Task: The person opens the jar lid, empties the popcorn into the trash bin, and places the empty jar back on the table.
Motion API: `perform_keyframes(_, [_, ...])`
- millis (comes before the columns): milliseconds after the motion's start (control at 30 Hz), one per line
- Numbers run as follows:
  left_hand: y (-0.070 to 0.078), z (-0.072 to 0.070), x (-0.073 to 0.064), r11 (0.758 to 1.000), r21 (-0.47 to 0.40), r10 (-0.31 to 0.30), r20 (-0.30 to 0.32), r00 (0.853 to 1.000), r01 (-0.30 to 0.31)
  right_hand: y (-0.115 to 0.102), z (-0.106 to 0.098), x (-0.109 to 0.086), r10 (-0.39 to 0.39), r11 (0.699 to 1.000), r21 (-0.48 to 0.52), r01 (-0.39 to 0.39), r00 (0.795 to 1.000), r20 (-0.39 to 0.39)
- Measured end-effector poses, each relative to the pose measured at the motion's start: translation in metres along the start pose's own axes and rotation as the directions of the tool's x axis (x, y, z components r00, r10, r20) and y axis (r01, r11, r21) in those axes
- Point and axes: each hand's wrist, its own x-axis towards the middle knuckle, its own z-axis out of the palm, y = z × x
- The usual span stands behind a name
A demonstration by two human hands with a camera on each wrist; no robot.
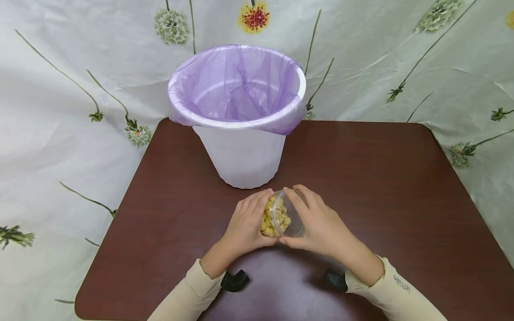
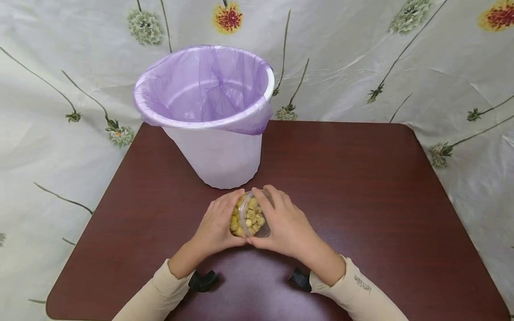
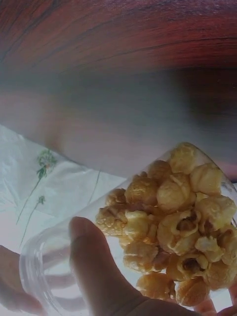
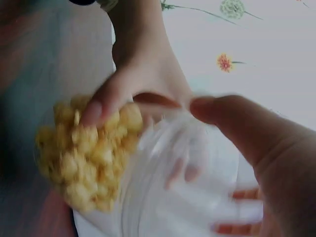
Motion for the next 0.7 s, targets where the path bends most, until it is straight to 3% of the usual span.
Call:
perform_keyframes(133, [0.0, -0.003, -0.001, 1.0, -0.022, -0.02, 0.015, 1.0, 0.02, 0.009, -0.006, 0.0, -0.162, 0.987, -0.003, 0.162, 0.986, -0.038])
perform_keyframes(233, [-0.001, -0.004, 0.0, 0.999, -0.022, -0.027, 0.004, 1.0, 0.027, 0.016, -0.012, -0.001, -0.172, 0.985, 0.012, 0.173, 0.983, -0.059])
perform_keyframes(433, [-0.003, -0.004, -0.001, 0.999, -0.01, -0.04, -0.013, 0.999, 0.04, 0.035, -0.023, -0.005, -0.066, 0.998, -0.009, 0.066, 0.997, -0.051])
perform_keyframes(567, [-0.004, -0.003, -0.002, 0.999, -0.017, -0.046, -0.013, 0.999, 0.046, 0.052, -0.02, -0.009, 0.03, 0.999, -0.033, -0.03, 0.999, 0.014])
perform_keyframes(700, [-0.004, -0.003, -0.002, 0.999, -0.023, -0.046, -0.009, 0.999, 0.046, 0.074, -0.008, -0.011, 0.135, 0.989, -0.067, -0.13, 0.987, 0.089])
